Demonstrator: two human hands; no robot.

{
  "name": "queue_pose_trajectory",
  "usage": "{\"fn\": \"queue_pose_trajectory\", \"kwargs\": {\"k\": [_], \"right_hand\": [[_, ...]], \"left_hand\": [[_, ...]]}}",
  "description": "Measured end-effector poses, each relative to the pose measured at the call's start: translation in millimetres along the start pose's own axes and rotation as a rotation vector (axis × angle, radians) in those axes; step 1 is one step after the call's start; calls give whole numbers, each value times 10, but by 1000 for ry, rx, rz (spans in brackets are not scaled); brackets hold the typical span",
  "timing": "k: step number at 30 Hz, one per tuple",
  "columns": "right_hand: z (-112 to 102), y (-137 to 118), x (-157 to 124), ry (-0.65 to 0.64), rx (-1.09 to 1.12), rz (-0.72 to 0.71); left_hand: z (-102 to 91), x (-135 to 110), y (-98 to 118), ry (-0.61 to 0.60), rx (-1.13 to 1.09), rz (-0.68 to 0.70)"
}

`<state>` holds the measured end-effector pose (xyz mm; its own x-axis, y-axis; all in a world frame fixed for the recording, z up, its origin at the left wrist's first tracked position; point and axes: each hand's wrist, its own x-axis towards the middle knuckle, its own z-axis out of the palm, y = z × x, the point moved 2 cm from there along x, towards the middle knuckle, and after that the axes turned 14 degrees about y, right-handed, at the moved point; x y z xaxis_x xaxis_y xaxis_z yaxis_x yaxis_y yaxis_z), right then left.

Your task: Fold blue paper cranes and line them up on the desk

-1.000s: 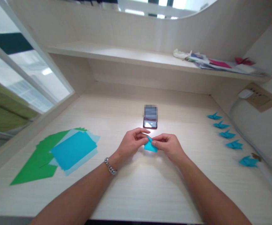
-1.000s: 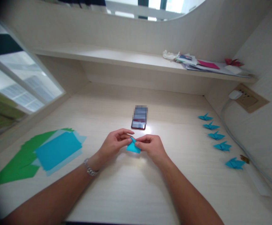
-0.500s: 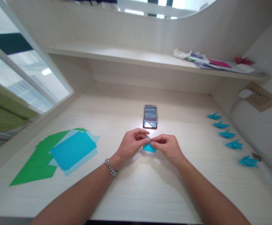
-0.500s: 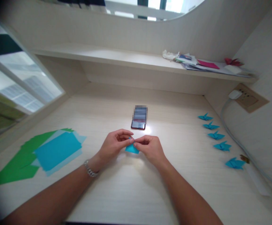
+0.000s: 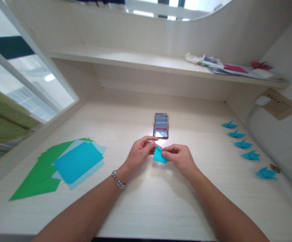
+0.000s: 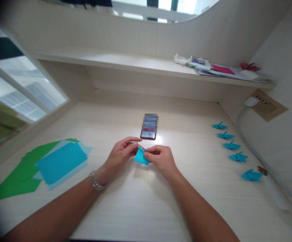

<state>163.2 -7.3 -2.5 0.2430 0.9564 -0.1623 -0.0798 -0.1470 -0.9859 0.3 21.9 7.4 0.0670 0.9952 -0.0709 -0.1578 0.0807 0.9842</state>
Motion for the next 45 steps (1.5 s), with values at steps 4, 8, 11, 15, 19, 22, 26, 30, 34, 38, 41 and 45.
{"fn": "queue_pose_trajectory", "kwargs": {"k": [4, 8, 11, 15, 19, 22, 26, 30, 34, 38, 41, 45], "right_hand": [[7, 32, 10, -16, 2, 9], [5, 43, 11, -43, 28, 83], [-8, 43, 16, -44, 33, 108], [-25, 65, 36, -81, 6, 65], [-32, 81, 46, -103, -38, 15], [-26, 71, 38, -100, -39, 4], [-15, 53, 24, -99, -30, 9], [-10, 41, 17, -95, -33, -1], [-7, 46, 13, -83, -28, 5], [-4, 61, 14, -70, -12, 19], [-1, 68, 15, -61, 0, 33], [6, 78, 13, -48, 35, 76]], "left_hand": [[-6, -6, -15, -31, 89, 42], [-17, -10, -4, -12, 120, 59], [-14, -9, 10, -2, 126, 40], [-7, -11, 17, -10, 136, 14], [-12, -9, 6, -23, 142, -2], [-17, -7, 0, -29, 150, -3], [-21, -10, 1, -27, 151, -6], [-19, -13, 6, -27, 148, -5], [-18, -8, 3, -18, 152, 0], [-20, -3, 0, -12, 147, 7], [-20, -6, 3, -10, 153, 4], [-18, -11, 5, -9, 160, -4]]}}
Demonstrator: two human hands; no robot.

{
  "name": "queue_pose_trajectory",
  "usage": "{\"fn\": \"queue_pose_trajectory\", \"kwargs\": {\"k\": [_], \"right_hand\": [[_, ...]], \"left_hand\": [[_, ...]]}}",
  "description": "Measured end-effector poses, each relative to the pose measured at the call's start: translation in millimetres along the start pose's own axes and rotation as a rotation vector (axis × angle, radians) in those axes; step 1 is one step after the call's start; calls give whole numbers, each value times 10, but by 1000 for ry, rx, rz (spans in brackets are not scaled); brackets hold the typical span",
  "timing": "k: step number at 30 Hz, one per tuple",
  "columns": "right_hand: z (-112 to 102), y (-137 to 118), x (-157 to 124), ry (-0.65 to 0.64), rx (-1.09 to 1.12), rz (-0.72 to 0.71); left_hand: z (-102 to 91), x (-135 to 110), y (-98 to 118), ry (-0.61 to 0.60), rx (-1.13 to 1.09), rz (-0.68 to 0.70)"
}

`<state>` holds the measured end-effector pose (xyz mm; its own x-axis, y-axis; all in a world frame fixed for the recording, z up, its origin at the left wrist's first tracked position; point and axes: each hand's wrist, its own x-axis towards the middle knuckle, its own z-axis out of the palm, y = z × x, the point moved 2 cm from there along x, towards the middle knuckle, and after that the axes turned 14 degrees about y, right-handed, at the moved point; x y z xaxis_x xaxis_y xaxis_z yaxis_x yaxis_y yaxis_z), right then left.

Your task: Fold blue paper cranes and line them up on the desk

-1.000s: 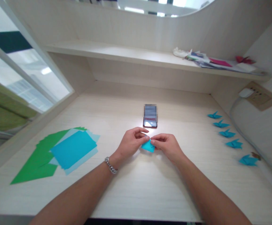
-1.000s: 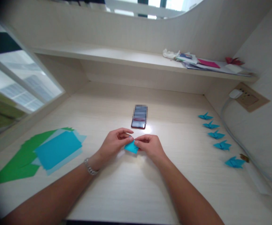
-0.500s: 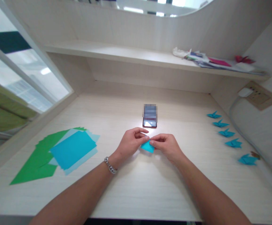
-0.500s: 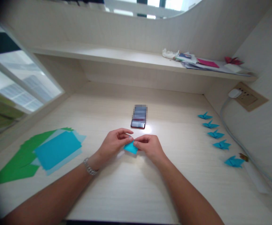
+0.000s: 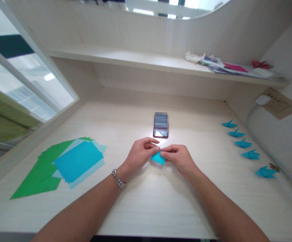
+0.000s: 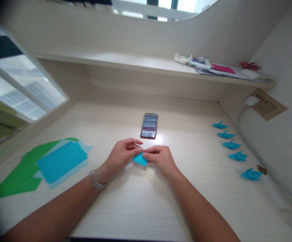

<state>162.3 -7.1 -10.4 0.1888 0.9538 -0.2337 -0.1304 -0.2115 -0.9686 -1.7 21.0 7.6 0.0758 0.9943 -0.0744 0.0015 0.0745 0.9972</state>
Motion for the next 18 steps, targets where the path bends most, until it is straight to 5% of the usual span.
{"fn": "queue_pose_trajectory", "kwargs": {"k": [18], "right_hand": [[13, -40, -33, -13, 54, 48]], "left_hand": [[17, -39, -15, -9, -49, 19]]}}
